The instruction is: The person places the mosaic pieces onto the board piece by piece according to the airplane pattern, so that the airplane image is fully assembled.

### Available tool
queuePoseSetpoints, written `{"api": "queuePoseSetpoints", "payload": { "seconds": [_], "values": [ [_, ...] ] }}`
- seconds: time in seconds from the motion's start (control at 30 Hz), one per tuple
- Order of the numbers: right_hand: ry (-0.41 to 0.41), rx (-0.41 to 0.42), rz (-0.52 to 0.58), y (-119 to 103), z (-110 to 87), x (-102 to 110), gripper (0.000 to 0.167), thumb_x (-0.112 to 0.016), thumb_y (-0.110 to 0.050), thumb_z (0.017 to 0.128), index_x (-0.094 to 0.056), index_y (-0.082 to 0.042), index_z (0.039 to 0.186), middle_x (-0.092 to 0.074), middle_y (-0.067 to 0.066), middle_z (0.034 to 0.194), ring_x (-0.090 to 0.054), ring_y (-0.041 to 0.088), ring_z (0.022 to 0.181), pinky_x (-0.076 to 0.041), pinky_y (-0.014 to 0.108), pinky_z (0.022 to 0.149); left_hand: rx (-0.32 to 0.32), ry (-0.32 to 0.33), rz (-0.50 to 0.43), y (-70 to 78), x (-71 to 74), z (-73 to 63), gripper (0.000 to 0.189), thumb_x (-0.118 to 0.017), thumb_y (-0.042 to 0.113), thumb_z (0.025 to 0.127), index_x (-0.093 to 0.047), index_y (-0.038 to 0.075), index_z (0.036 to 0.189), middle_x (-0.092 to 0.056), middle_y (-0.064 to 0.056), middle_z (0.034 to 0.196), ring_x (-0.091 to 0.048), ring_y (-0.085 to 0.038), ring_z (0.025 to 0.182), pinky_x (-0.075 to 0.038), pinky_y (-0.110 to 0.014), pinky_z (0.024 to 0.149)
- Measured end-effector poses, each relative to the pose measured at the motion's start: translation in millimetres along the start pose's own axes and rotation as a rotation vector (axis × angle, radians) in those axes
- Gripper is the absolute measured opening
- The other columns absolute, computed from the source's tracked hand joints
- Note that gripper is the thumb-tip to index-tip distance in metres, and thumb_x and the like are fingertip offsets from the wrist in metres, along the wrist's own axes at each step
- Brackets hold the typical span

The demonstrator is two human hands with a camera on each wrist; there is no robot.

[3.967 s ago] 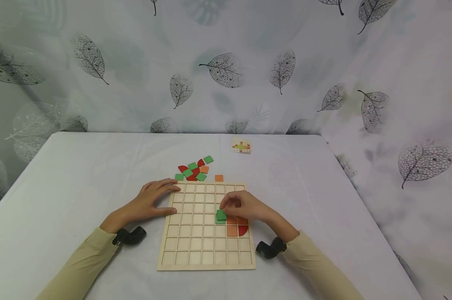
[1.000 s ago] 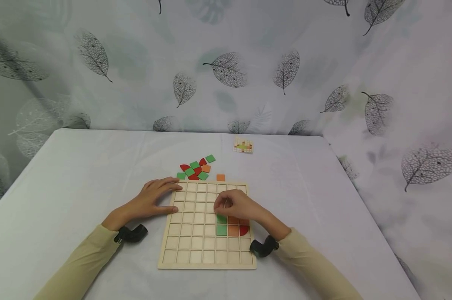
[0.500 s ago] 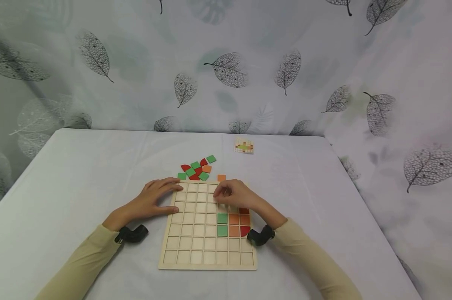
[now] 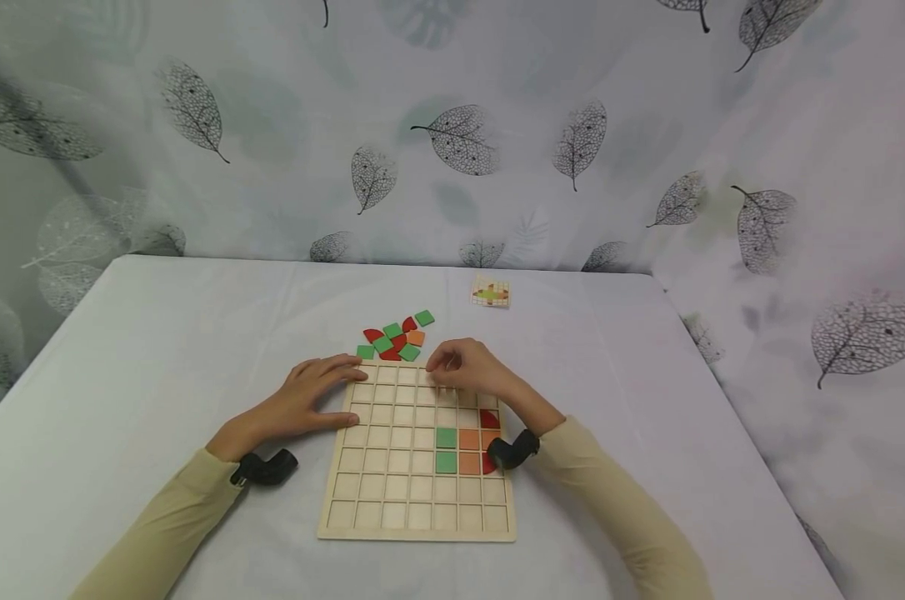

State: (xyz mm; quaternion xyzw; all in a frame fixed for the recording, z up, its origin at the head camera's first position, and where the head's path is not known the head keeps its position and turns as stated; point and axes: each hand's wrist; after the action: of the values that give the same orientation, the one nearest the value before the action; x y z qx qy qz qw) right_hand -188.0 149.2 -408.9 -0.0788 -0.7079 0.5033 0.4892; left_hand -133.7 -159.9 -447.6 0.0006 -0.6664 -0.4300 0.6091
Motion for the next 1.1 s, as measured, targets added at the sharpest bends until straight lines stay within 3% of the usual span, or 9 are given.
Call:
{"api": "queuePoseSetpoints", "payload": {
  "seconds": [0.4, 0.57, 0.67, 0.8, 0.9, 1.1],
  "values": [
    [0.032, -0.079, 0.047, 6, 13.7, 8, 0.011, -0.065, -0.004, 0.091, -0.069, 0.003, 0.098, -0.068, 0.012, 0.088, -0.059, 0.018, 0.068, -0.047, 0.024, 0.059, 0.002, 0.0, -0.015, 1.3, 1.0, -0.2, 0.06, -0.075, 0.041, 0.084, -0.056, 0.017, 0.135, -0.041, -0.008, 0.15, -0.034, -0.028, 0.14, -0.016, -0.056, 0.111],
    [0.038, -0.08, 0.07, 10, 17.4, 11, 0.015, -0.065, -0.003, 0.09, -0.068, 0.007, 0.101, -0.068, 0.019, 0.093, -0.061, 0.026, 0.072, -0.046, 0.023, 0.06, -0.002, 0.002, -0.014, 0.8, 0.6, 0.0, 0.059, -0.074, 0.041, 0.084, -0.056, 0.016, 0.135, -0.041, -0.008, 0.149, -0.034, -0.029, 0.14, -0.016, -0.056, 0.111],
    [0.044, -0.131, 0.076, 13, 21.7, 12, 0.018, -0.064, -0.003, 0.091, -0.067, 0.009, 0.104, -0.067, 0.023, 0.096, -0.062, 0.035, 0.078, -0.048, 0.026, 0.061, -0.001, -0.001, -0.016, 1.1, 0.4, 0.2, 0.059, -0.074, 0.041, 0.084, -0.056, 0.017, 0.135, -0.041, -0.008, 0.149, -0.034, -0.029, 0.14, -0.016, -0.056, 0.111],
    [0.057, -0.184, 0.087, 17, 27.5, 14, 0.017, -0.062, -0.005, 0.092, -0.068, 0.006, 0.105, -0.067, 0.018, 0.095, -0.061, 0.028, 0.077, -0.05, 0.029, 0.062, 0.0, -0.004, -0.014, 1.1, -0.3, 0.1, 0.059, -0.074, 0.041, 0.084, -0.055, 0.017, 0.135, -0.041, -0.008, 0.15, -0.034, -0.029, 0.14, -0.016, -0.056, 0.111],
    [0.068, -0.175, 0.095, 18, 31.2, 15, 0.016, -0.062, -0.005, 0.092, -0.069, 0.003, 0.103, -0.067, 0.014, 0.095, -0.06, 0.019, 0.074, -0.05, 0.026, 0.062, -0.002, -0.004, -0.013, 0.3, -0.6, -0.1, 0.059, -0.074, 0.042, 0.084, -0.055, 0.017, 0.135, -0.041, -0.008, 0.149, -0.034, -0.029, 0.14, -0.016, -0.055, 0.111],
    [0.072, -0.192, 0.097, 16, 40.4, 17, 0.017, -0.063, -0.005, 0.092, -0.068, 0.004, 0.105, -0.067, 0.015, 0.099, -0.063, 0.019, 0.08, -0.05, 0.024, 0.068, -0.01, 0.004, -0.01, -1.5, -1.0, -0.1, 0.058, -0.073, 0.042, 0.085, -0.056, 0.017, 0.134, -0.042, -0.008, 0.149, -0.035, -0.028, 0.139, -0.016, -0.056, 0.111]
  ]
}}
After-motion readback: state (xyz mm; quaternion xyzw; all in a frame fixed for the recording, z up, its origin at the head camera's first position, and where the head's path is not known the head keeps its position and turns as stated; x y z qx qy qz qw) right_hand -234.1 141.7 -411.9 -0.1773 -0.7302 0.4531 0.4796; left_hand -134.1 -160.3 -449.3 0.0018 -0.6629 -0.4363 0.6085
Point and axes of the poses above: each hand's wrist, its own z-axis towards the middle knuckle, its own x-axis out of the back of the hand, y = z × x
